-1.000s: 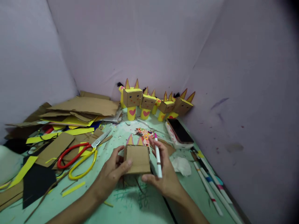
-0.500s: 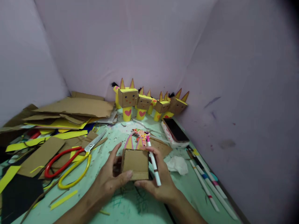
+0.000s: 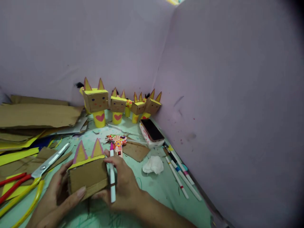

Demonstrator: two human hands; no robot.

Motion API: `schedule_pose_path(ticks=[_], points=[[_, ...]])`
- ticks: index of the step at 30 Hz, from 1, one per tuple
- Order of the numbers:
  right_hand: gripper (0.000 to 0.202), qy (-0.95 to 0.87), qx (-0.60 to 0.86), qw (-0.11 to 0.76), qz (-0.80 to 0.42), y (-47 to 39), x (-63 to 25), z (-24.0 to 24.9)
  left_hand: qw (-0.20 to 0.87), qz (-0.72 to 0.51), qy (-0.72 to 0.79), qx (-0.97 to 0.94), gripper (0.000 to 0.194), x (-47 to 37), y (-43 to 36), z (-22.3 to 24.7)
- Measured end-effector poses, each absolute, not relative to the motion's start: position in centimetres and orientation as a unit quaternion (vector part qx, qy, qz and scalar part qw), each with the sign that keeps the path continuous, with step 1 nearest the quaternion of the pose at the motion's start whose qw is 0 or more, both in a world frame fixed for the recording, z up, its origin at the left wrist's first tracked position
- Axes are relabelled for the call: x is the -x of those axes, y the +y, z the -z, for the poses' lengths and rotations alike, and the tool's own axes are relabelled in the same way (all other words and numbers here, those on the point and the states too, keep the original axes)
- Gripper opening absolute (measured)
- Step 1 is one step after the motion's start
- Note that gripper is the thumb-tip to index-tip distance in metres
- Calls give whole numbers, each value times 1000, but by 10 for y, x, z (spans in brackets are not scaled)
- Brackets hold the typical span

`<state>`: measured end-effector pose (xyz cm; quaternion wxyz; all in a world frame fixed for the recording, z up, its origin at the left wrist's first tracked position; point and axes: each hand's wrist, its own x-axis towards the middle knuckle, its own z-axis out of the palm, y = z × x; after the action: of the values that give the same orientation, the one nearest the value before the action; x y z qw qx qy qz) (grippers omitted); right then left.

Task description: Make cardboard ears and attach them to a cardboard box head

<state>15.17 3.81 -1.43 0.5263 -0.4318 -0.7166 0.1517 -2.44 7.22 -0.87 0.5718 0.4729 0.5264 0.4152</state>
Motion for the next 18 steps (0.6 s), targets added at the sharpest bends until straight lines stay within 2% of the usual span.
schedule_pose_path(ticks=[4, 9, 12, 14, 18], points=[[63, -716, 466, 496, -155, 45, -146, 19, 585, -431, 522, -447, 95, 23, 77, 13], [66, -687, 493, 501, -186, 43, -142, 22, 594, -436, 523, -428, 93, 23, 82, 16], [60, -702, 504, 475, -168, 34, -151, 12, 602, -431, 529, -414, 89, 25, 84, 18], [50, -743, 505, 420, -129, 23, -164, 4, 601, -424, 534, -417, 88, 27, 85, 20], [41, -809, 543, 207, -86, -4, -194, -7, 583, -409, 550, -435, 91, 31, 90, 27]])
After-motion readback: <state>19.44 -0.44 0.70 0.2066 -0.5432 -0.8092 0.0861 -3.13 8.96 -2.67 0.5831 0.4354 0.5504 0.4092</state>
